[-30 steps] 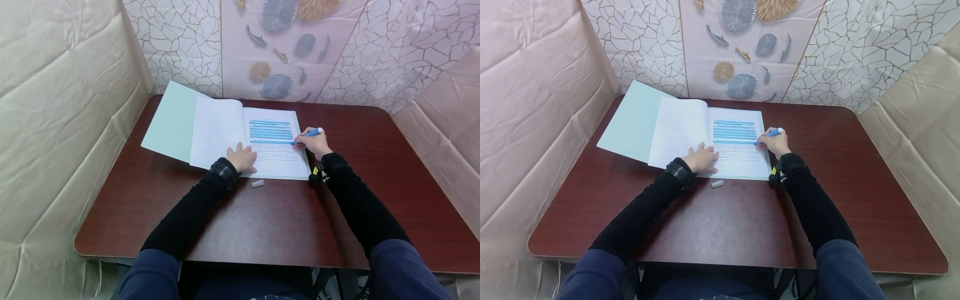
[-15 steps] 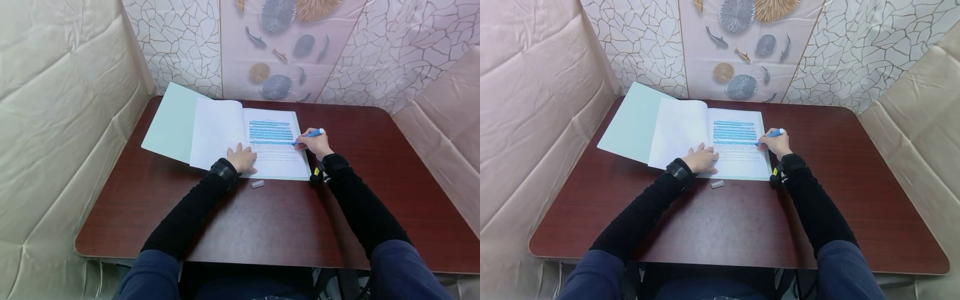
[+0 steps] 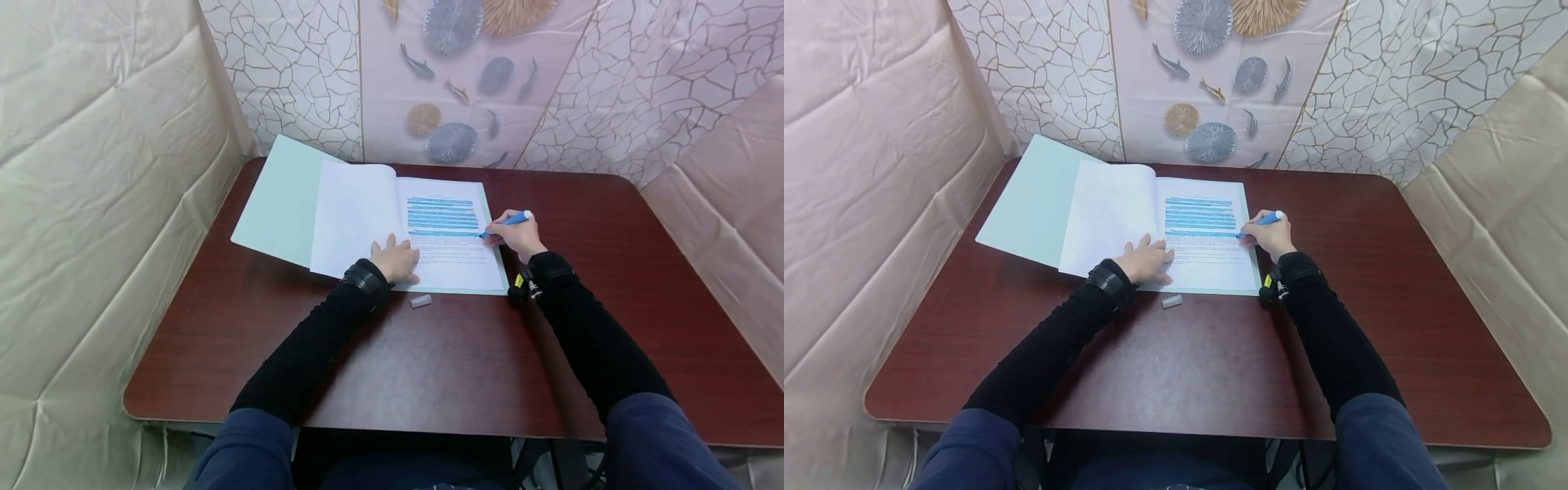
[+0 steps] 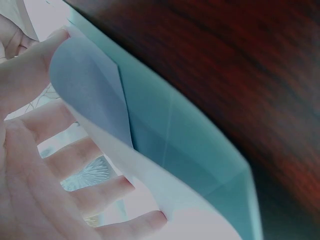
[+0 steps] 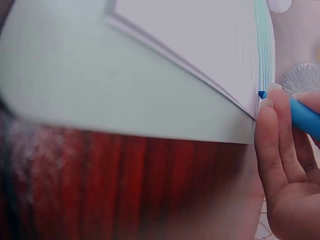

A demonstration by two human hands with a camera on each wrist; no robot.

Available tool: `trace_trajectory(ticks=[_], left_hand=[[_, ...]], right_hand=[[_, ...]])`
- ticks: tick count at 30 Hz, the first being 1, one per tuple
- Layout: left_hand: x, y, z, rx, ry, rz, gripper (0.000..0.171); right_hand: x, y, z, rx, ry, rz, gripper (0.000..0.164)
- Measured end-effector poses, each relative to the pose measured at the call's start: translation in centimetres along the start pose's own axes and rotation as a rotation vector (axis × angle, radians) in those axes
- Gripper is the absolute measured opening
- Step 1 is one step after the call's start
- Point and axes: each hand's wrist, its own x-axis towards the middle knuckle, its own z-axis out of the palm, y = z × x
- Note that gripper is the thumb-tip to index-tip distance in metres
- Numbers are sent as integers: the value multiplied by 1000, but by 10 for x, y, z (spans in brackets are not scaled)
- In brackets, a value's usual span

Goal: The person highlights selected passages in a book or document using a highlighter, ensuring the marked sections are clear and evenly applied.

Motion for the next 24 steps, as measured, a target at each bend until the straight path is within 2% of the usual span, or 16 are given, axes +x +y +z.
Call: trace_trajectory(ticks=[24], left_hand=[[4, -1, 2, 10, -1, -3, 58]], right_hand=[[-1, 0, -3, 14, -10, 9, 18]])
